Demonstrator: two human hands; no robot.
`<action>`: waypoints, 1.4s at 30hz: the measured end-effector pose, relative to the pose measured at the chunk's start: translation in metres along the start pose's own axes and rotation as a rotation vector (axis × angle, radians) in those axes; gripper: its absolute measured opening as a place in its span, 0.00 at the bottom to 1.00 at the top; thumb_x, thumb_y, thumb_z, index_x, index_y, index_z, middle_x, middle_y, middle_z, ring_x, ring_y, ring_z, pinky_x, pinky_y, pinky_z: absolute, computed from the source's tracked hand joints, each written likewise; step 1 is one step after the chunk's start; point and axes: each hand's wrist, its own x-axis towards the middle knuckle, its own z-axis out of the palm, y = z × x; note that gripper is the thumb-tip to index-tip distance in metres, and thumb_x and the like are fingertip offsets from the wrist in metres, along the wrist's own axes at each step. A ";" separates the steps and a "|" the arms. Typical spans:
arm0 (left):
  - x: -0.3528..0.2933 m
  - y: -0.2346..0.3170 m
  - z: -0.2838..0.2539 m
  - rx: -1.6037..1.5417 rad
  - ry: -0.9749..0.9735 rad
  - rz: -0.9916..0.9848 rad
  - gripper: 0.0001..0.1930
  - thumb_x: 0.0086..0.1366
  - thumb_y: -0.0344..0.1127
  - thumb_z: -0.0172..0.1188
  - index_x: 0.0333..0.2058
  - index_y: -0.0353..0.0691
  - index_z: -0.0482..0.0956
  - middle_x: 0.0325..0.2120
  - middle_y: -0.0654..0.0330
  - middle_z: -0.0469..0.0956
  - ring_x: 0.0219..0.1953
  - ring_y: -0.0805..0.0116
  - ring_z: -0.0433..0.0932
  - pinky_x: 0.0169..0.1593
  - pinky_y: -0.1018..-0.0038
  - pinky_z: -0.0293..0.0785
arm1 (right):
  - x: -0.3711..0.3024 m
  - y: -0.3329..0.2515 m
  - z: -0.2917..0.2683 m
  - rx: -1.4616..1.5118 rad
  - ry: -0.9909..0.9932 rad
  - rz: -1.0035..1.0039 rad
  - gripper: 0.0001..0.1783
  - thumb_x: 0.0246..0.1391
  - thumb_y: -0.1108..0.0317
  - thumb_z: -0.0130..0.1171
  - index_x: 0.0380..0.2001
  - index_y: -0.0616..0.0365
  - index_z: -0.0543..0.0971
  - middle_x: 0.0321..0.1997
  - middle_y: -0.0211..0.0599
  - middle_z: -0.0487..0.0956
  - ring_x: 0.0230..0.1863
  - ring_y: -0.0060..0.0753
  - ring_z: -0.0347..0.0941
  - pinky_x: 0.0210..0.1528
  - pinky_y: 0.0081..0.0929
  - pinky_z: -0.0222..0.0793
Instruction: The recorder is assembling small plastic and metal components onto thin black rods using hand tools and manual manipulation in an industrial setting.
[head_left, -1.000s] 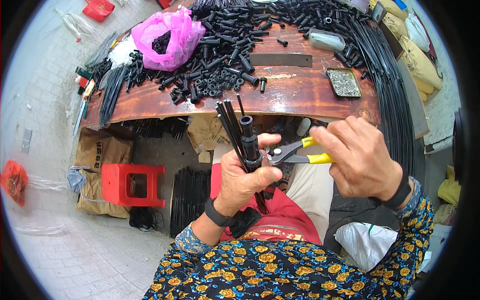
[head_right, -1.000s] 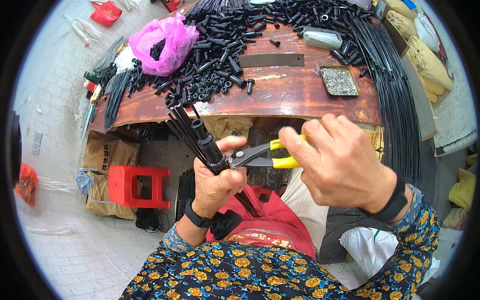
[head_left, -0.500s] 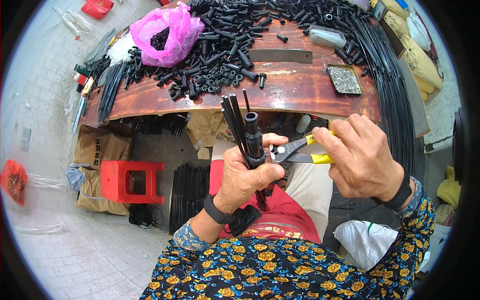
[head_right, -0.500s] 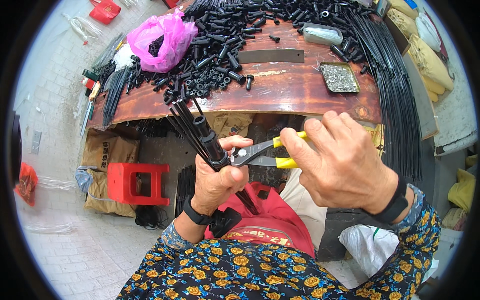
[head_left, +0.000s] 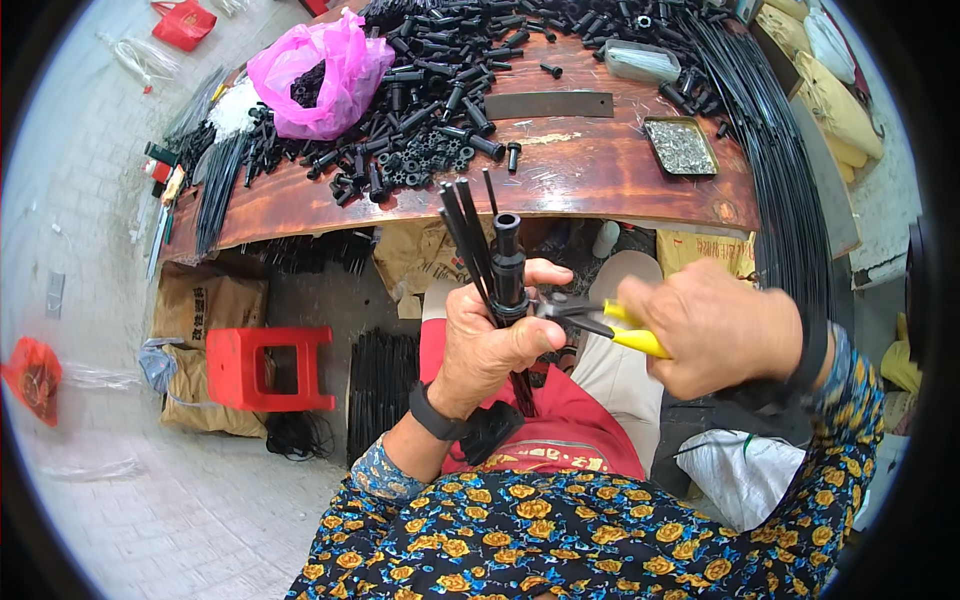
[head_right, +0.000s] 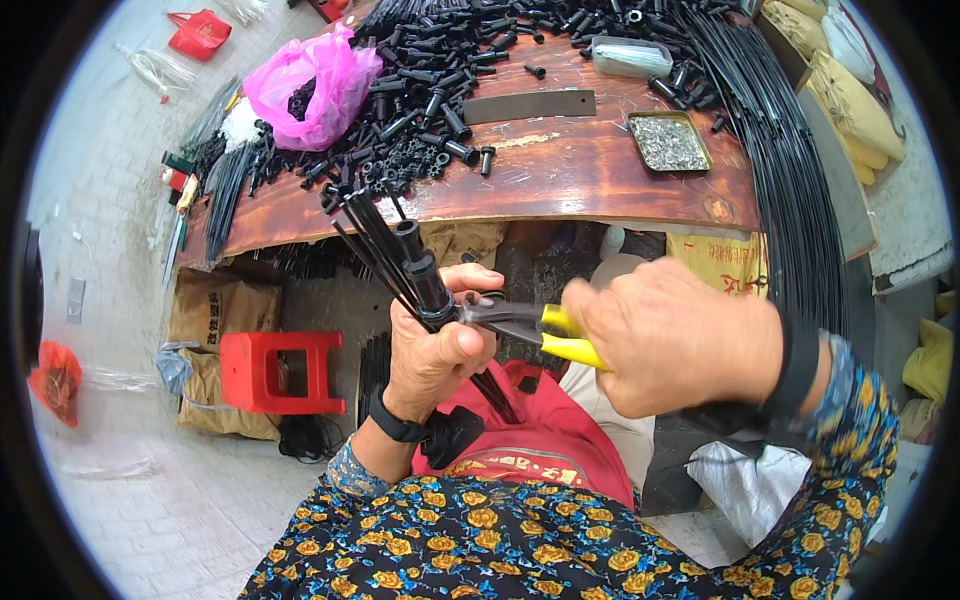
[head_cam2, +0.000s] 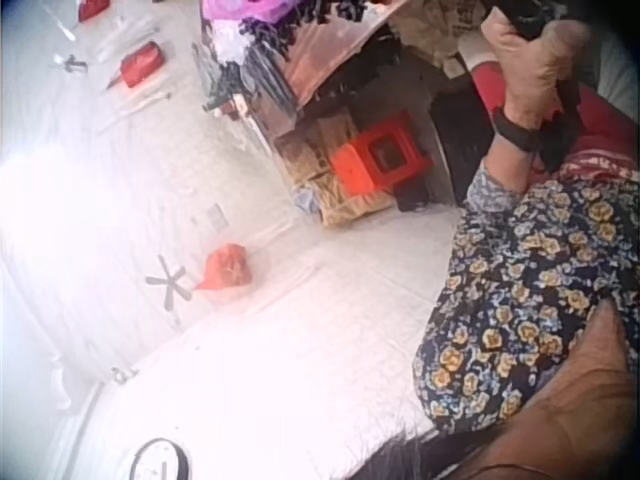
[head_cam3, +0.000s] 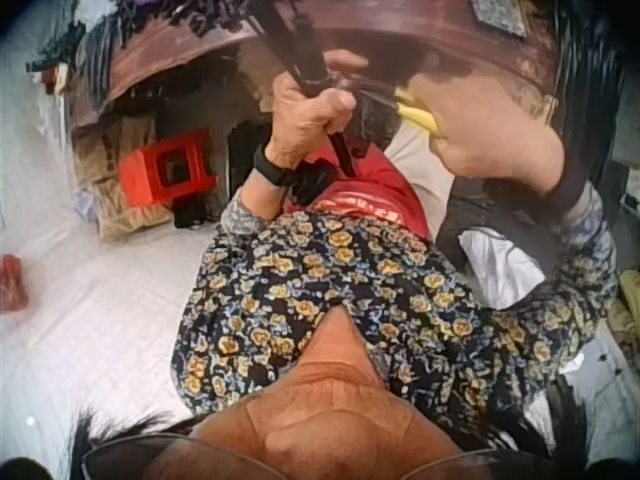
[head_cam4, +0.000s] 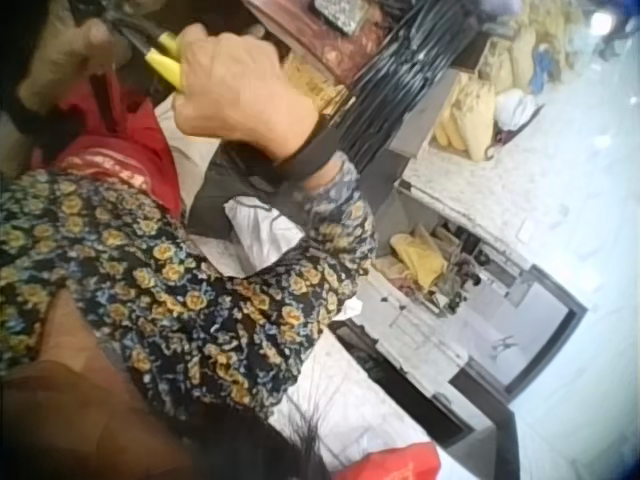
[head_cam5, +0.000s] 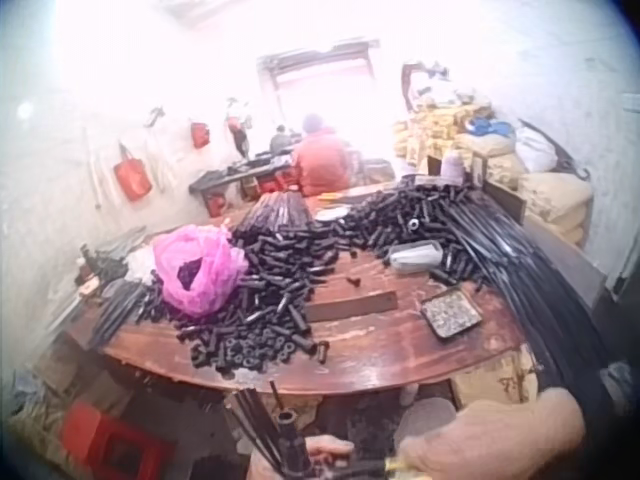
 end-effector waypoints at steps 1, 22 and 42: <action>-0.001 0.001 0.001 -0.036 -0.018 -0.007 0.37 0.50 0.47 0.76 0.52 0.30 0.72 0.14 0.67 0.69 0.13 0.81 0.63 0.17 0.80 0.56 | 0.010 0.019 0.007 0.370 -0.084 -0.301 0.14 0.44 0.67 0.58 0.33 0.64 0.72 0.26 0.44 0.79 0.28 0.39 0.78 0.29 0.35 0.70; -0.003 0.010 -0.003 -0.093 -0.182 -0.222 0.65 0.45 0.90 0.21 0.45 0.28 0.78 0.12 0.65 0.70 0.11 0.80 0.57 0.18 0.79 0.51 | 0.031 0.016 0.091 1.720 -0.703 -0.454 0.22 0.49 0.56 0.60 0.36 0.66 0.76 0.20 0.33 0.74 0.18 0.22 0.72 0.17 0.16 0.62; -0.002 -0.003 -0.040 -0.347 -0.090 0.067 0.57 0.57 0.82 0.22 0.43 0.28 0.80 0.06 0.65 0.62 0.08 0.74 0.57 0.15 0.75 0.56 | 0.023 -0.033 0.116 2.095 -0.775 -0.821 0.22 0.50 0.55 0.60 0.35 0.67 0.74 0.20 0.36 0.73 0.18 0.22 0.67 0.19 0.18 0.60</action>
